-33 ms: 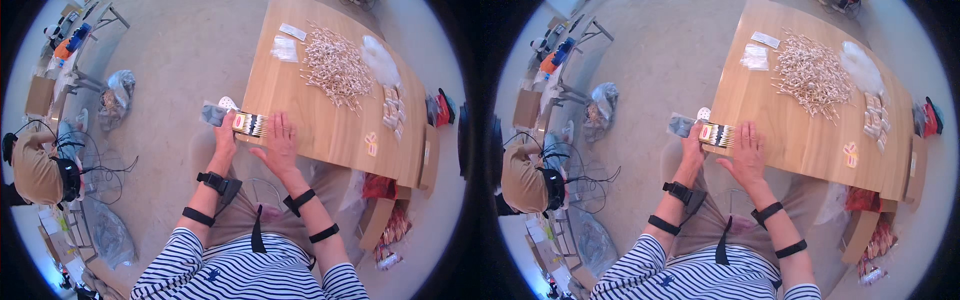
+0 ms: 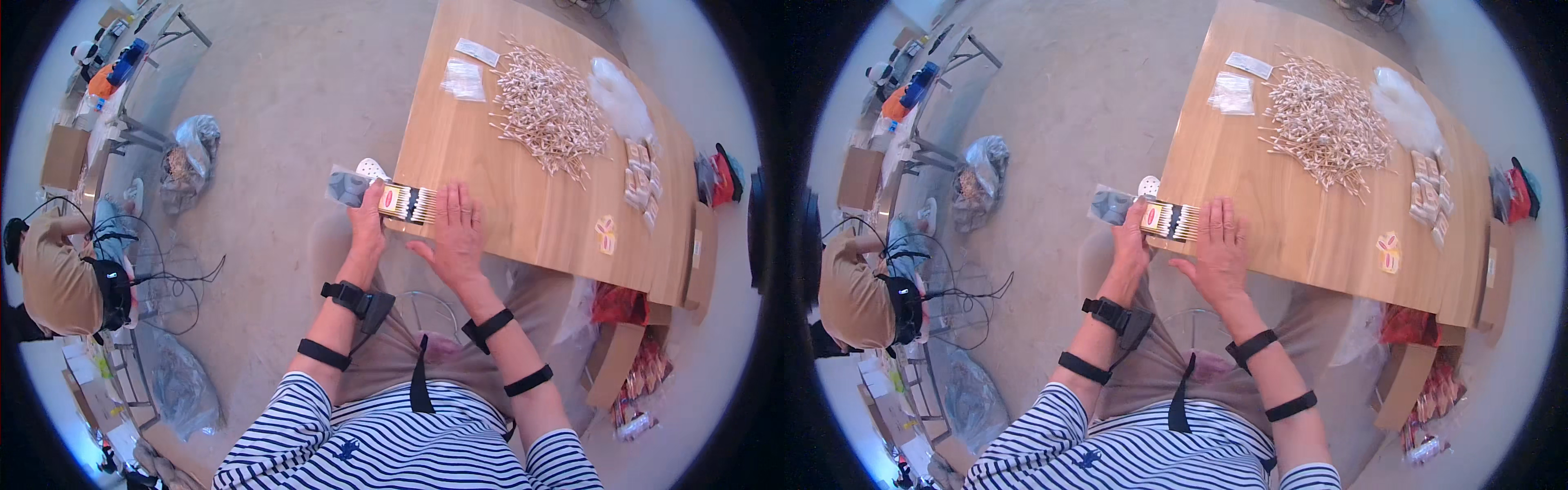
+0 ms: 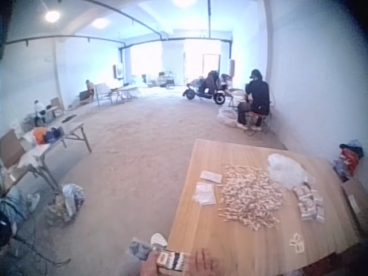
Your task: Sort and arrange cotton swabs on a table and place them into small plastic containers.
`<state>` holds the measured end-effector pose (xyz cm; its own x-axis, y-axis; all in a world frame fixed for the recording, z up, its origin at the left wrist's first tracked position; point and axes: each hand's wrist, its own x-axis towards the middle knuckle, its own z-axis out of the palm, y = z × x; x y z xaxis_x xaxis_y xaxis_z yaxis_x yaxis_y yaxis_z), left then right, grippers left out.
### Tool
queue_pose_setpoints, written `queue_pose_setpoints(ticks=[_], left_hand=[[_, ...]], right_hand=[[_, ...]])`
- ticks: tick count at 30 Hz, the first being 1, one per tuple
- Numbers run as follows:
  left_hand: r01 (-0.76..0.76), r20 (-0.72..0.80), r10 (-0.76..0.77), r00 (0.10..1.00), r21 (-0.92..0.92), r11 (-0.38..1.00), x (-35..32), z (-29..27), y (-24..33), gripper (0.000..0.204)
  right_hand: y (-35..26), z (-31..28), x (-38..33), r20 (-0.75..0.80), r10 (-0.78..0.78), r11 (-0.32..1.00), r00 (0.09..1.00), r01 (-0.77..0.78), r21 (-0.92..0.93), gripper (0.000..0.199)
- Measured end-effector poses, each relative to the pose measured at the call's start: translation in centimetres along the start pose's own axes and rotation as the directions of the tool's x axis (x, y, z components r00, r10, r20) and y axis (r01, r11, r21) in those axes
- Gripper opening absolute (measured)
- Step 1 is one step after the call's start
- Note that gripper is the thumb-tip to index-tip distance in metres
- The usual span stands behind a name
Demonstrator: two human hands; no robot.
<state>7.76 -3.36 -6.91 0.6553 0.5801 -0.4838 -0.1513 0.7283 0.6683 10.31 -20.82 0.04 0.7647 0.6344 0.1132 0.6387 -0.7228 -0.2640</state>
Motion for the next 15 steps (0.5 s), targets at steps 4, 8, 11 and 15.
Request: queue_pose_setpoints(ticks=[4,8,11,15], left_hand=[[-0.003,0.008,0.003,1.0,-0.006,1.0,0.1,0.0,-0.2,0.027],[-0.033,-0.003,0.033,0.999,0.002,0.999,0.0,0.2,-0.3,0.026],[-0.049,-0.011,0.049,0.999,0.02,0.999,-0.2,0.4,-0.2,0.025],[-0.058,-0.014,0.058,0.998,0.02,0.998,-0.4,0.4,-0.2,0.024]], right_hand=[[-0.5,0.4,0.3,-0.008,0.038,0.999,0.999,-0.038,0.009,0.119],[-1.2,1.0,0.6,-0.024,0.057,0.998,0.998,-0.057,0.02,0.118],[-1.7,1.4,0.7,-0.075,0.066,0.998,0.995,-0.066,0.003,0.116],[-2.0,1.8,0.8,-0.088,0.09,0.996,0.992,-0.092,-0.015,0.113]])
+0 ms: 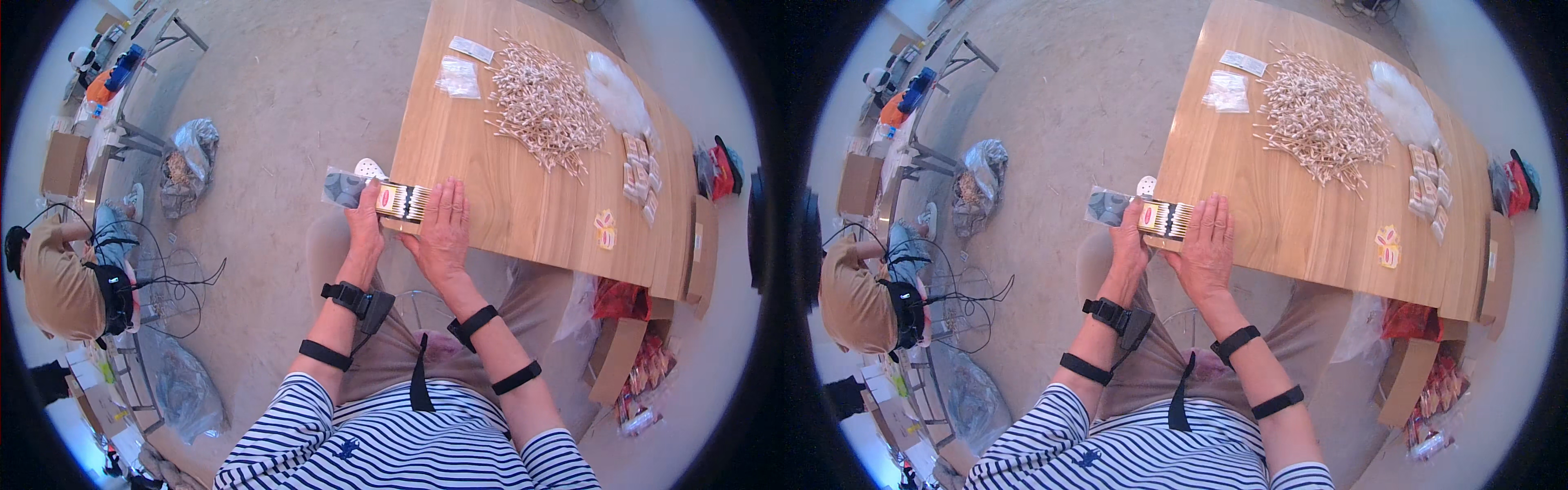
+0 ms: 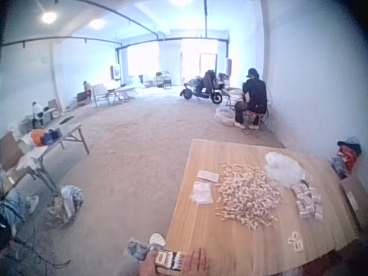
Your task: Sort and arrange cotton swabs on a table and place them into small plastic containers.
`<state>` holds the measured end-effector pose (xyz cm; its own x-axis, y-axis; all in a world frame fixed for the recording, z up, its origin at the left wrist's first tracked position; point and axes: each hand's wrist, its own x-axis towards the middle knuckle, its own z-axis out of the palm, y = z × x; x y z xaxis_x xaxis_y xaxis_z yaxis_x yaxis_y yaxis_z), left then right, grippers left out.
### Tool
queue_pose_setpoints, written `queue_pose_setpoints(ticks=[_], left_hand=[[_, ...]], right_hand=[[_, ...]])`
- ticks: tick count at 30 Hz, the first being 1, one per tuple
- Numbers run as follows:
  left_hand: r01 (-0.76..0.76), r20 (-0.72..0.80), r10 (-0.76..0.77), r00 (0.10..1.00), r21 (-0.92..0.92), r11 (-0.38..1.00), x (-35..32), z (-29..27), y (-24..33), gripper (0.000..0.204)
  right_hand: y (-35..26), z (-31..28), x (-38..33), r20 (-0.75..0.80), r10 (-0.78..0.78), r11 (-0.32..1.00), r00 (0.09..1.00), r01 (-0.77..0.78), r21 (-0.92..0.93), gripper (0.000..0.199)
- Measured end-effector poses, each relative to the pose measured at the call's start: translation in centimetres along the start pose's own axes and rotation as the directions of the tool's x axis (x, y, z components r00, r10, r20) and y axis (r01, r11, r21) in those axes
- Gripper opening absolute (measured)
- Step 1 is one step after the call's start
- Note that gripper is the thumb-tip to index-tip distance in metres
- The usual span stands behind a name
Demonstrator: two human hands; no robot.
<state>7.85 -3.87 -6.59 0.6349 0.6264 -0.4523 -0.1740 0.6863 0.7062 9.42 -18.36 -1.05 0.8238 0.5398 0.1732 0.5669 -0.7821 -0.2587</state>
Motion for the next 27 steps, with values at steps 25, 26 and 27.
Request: queue_pose_setpoints(ticks=[25,26,27], left_hand=[[-0.053,0.083,0.042,0.996,0.136,0.989,1.4,-1.1,0.7,0.021],[-0.041,0.066,0.032,0.997,0.145,0.989,1.3,-0.9,0.8,0.021],[-0.029,0.066,0.019,0.998,0.14,0.99,1.2,-1.0,1.1,0.023]], right_hand=[[-0.6,1.8,0.4,-0.13,-0.074,0.997,0.989,0.07,-0.031,0.109],[-0.6,1.9,0.3,-0.134,-0.07,0.997,0.988,0.066,-0.034,0.11],[-0.7,1.8,0.3,-0.138,-0.069,0.997,0.988,0.065,-0.036,0.11]])
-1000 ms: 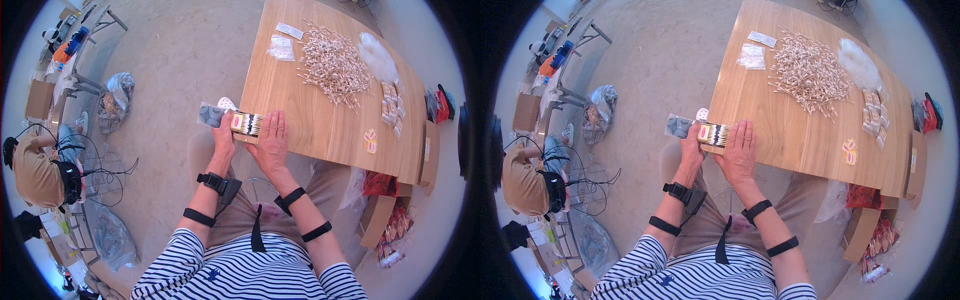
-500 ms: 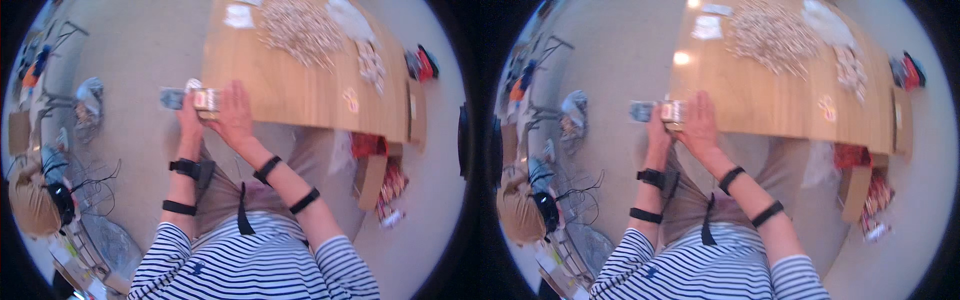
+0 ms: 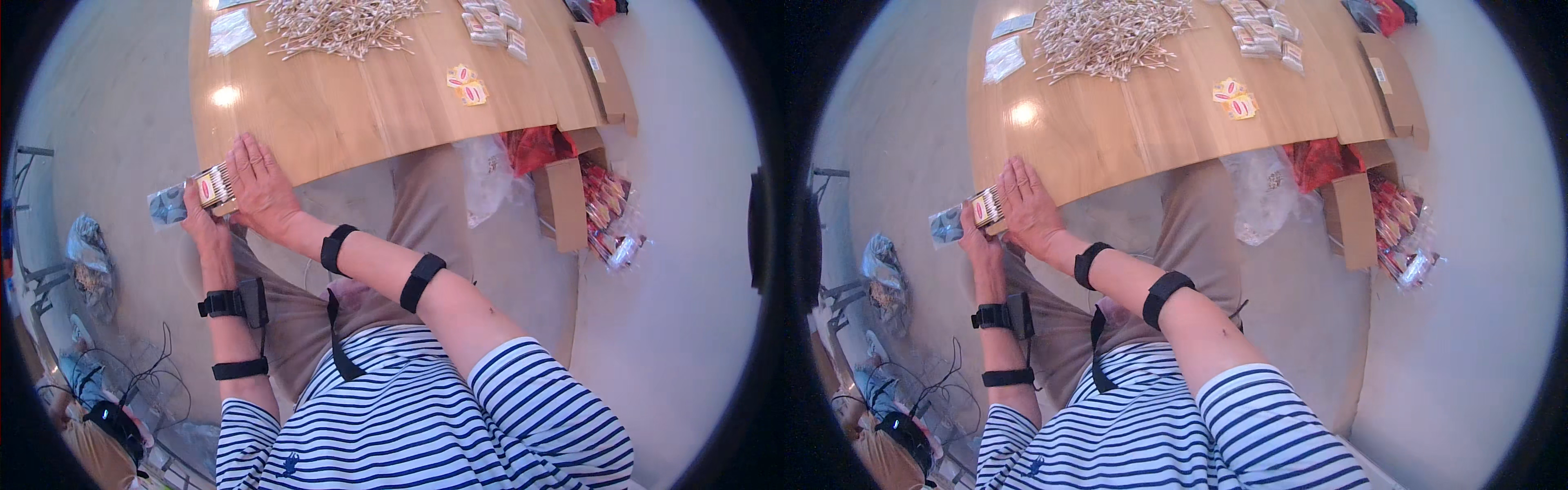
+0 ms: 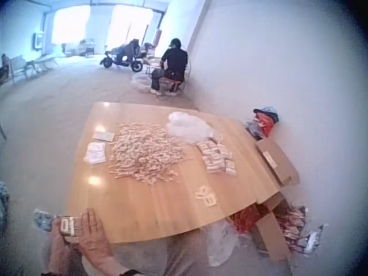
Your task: Sort and arrange cotton swabs on a table and place them into small plastic containers.
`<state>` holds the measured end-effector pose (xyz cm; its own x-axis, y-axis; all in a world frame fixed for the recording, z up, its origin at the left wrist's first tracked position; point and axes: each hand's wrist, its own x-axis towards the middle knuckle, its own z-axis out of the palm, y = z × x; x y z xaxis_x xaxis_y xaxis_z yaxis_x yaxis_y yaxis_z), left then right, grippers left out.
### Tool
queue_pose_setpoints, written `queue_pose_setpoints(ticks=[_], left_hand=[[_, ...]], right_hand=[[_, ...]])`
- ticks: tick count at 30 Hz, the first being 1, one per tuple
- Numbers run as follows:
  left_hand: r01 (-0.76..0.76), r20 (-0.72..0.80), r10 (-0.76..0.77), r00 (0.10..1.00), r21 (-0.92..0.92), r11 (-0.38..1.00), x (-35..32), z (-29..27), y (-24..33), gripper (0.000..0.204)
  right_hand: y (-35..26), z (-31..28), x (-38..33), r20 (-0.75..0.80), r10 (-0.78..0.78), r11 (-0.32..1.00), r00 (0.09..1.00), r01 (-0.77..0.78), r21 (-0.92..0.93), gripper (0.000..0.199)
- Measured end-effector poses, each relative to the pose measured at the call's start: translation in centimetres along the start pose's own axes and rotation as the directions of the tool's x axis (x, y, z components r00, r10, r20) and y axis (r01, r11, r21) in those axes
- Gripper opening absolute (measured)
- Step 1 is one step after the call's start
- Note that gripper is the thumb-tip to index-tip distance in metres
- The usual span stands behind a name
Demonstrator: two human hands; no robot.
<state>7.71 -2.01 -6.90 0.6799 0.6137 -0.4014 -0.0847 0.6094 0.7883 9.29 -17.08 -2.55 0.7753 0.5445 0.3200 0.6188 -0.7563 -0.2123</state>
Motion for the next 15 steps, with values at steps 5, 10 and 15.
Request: queue_pose_setpoints(ticks=[5,10,15], left_hand=[[0.063,0.008,-0.064,0.998,0.038,0.997,-1.8,1.4,1.5,0.025],[0.295,0.233,-0.317,0.919,0.123,0.948,-5.1,-2.0,5.3,0.026],[0.168,0.37,-0.251,0.895,0.241,0.956,-10.4,-1.1,10.0,0.033]], right_hand=[[0.2,0.9,-0.1,-0.041,0.002,1.0,0.999,-0.001,0.02,0.113],[0.0,0.3,0.0,-0.02,-0.001,1.0,1.0,0.001,0.019,0.114],[0.3,-0.5,0.1,0.012,-0.022,1.0,1.0,0.022,0.003,0.114]])
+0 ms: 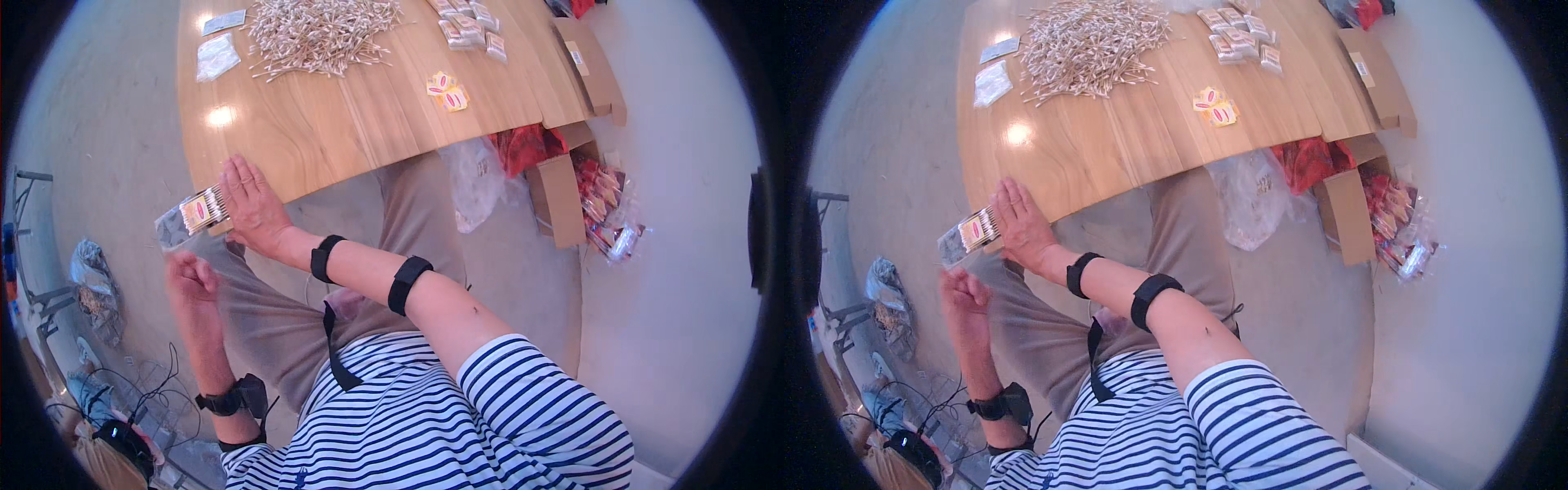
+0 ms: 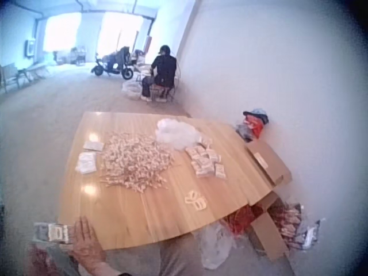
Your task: Sort and arrange cotton swabs on a table and place them into small plastic containers.
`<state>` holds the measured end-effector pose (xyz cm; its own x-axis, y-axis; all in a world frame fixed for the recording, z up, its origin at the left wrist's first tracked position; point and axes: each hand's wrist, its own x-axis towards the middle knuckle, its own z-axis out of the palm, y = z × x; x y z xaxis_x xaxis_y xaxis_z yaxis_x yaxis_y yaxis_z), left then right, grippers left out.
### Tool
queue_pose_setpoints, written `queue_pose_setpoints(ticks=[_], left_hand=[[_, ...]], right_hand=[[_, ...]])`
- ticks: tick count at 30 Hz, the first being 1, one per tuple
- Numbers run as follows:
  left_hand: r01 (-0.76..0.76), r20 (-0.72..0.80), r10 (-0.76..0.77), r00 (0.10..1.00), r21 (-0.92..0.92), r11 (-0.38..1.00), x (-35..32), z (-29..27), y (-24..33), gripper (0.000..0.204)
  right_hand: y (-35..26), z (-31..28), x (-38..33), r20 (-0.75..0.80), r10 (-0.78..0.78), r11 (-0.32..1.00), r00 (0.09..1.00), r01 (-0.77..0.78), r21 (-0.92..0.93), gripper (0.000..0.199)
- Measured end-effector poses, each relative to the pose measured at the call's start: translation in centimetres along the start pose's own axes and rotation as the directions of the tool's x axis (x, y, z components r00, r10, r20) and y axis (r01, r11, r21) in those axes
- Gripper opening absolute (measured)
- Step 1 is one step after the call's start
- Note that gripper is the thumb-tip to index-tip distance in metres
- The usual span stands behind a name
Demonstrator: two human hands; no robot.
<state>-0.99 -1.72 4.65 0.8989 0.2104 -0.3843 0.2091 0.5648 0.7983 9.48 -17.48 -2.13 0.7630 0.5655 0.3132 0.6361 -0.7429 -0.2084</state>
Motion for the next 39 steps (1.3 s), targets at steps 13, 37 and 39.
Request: queue_pose_setpoints(ticks=[13,37,39], left_hand=[[-0.763,0.385,0.664,0.641,0.233,0.602,1.3,11.7,14.2,0.117],[-0.174,-0.366,0.277,0.889,0.291,0.941,3.9,1.0,-7.5,0.018],[-0.196,-0.38,0.333,0.863,0.355,0.914,4.7,0.9,-7.9,0.022]], right_hand=[[-0.2,0.2,0.0,0.009,0.0,0.999,1.0,0.0,-0.046,0.112],[-0.1,0.6,0.1,-0.014,-0.017,0.999,1.0,0.017,0.027,0.103],[-0.3,0.4,0.0,0.015,-0.017,0.999,1.0,0.016,0.035,0.101]])
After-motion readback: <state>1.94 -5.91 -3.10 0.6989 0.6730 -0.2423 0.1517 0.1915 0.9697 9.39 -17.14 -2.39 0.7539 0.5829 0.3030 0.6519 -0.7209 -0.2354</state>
